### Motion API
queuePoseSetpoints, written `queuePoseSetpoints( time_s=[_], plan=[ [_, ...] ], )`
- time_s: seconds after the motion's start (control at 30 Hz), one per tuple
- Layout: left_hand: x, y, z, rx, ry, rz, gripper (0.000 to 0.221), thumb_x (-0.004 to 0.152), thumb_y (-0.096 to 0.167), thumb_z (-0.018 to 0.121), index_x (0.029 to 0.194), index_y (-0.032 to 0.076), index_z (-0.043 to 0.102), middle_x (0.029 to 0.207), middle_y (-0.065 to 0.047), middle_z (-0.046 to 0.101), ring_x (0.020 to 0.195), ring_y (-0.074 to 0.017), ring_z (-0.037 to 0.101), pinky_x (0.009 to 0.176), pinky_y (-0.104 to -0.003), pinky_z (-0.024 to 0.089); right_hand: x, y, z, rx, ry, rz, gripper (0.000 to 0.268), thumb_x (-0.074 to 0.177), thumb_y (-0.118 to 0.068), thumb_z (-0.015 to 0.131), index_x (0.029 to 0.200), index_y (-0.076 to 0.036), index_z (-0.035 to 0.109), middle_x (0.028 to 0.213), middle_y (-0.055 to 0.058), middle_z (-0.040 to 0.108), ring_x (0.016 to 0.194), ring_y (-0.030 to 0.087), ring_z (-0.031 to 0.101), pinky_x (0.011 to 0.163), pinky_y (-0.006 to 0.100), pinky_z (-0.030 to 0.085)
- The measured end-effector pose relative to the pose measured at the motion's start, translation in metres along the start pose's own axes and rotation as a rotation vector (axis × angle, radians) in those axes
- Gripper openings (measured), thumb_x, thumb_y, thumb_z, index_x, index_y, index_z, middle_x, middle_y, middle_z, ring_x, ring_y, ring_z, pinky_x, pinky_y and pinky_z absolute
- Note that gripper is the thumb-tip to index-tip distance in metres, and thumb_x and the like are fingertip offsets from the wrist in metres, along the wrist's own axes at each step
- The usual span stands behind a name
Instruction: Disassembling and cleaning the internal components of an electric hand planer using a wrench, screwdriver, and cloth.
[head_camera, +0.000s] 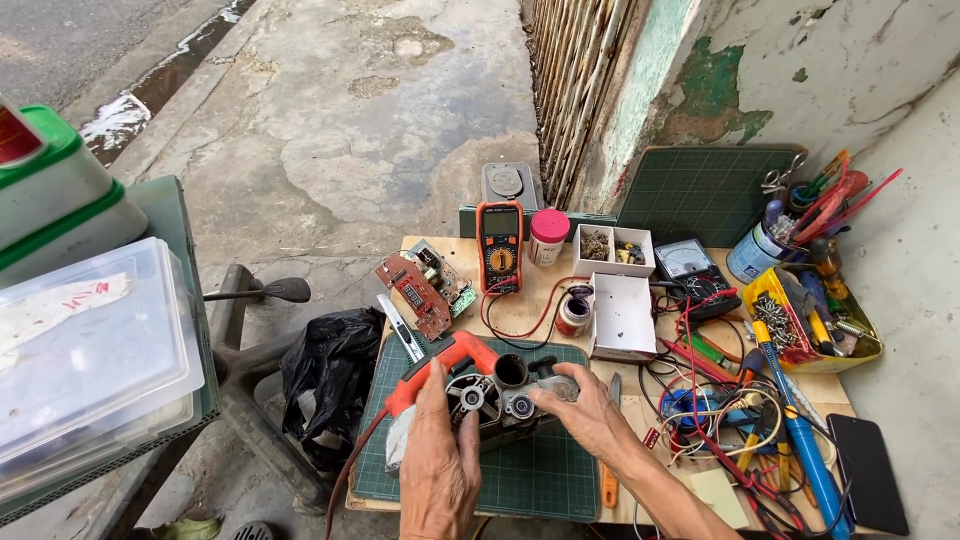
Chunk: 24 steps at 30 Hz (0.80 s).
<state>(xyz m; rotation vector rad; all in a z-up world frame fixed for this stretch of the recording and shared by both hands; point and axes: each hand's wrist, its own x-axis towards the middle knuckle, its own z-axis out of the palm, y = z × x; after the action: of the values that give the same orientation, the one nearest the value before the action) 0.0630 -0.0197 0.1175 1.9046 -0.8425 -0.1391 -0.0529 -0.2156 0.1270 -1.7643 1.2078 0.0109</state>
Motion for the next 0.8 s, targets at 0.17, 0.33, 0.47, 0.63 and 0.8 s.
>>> queuePoseSetpoints(
  time_s=[0.17, 0.33, 0.47, 0.63, 0.8],
  plan=[
    [-0.011, -0.021, 0.023, 0.046, -0.09, -0.086, 0.084, 0.104, 0.027, 0.064, 0.177, 0.018, 0.022, 0.18, -0.011, 0.039, 0.165, -0.0301, 0.038, 0.126, -0.046, 0.037, 0.007, 0.003, 0.004, -0.052, 0.026, -0.024, 0.088, 0.083, -0.065, 0.076, 0.16, -0.028, 0.055, 0.169, 0.008, 0.05, 0.159, 0.024, 0.044, 0.127, 0.049, 0.041],
    [-0.009, -0.021, 0.021, 0.021, -0.103, -0.102, 0.085, 0.105, 0.027, 0.064, 0.177, 0.017, 0.02, 0.183, -0.01, 0.033, 0.167, -0.0286, 0.033, 0.127, -0.045, 0.035, 0.012, 0.01, 0.001, -0.018, -0.069, -0.07, 0.096, 0.086, -0.058, 0.078, 0.169, -0.031, 0.041, 0.18, 0.006, 0.034, 0.166, 0.026, 0.034, 0.134, 0.056, 0.034],
    [-0.009, -0.023, 0.025, -0.006, -0.101, -0.114, 0.083, 0.105, 0.029, 0.061, 0.177, 0.018, 0.021, 0.183, -0.01, 0.033, 0.168, -0.0294, 0.033, 0.128, -0.046, 0.033, 0.006, 0.02, 0.004, -0.11, -0.018, -0.185, 0.09, 0.09, -0.065, 0.066, 0.17, -0.031, 0.041, 0.185, 0.002, 0.026, 0.172, 0.024, 0.018, 0.136, 0.059, 0.022],
    [-0.008, -0.022, 0.022, -0.025, -0.132, -0.168, 0.085, 0.105, 0.031, 0.062, 0.178, 0.02, 0.019, 0.184, -0.009, 0.03, 0.168, -0.0293, 0.031, 0.129, -0.046, 0.032, 0.005, 0.059, 0.02, -0.412, 0.307, -0.677, 0.06, 0.099, -0.042, 0.066, 0.155, -0.023, 0.061, 0.181, 0.01, 0.032, 0.172, 0.03, 0.018, 0.135, 0.063, 0.011],
    [-0.008, -0.021, 0.023, -0.011, -0.146, -0.179, 0.085, 0.106, 0.035, 0.058, 0.178, 0.019, 0.017, 0.185, -0.006, 0.028, 0.17, -0.0273, 0.028, 0.127, -0.047, 0.034, -0.011, 0.048, 0.019, -0.526, 0.31, -1.033, 0.062, 0.1, -0.026, 0.074, 0.16, -0.021, 0.06, 0.176, 0.013, 0.043, 0.166, 0.037, 0.033, 0.134, 0.059, 0.023]
  ],
)
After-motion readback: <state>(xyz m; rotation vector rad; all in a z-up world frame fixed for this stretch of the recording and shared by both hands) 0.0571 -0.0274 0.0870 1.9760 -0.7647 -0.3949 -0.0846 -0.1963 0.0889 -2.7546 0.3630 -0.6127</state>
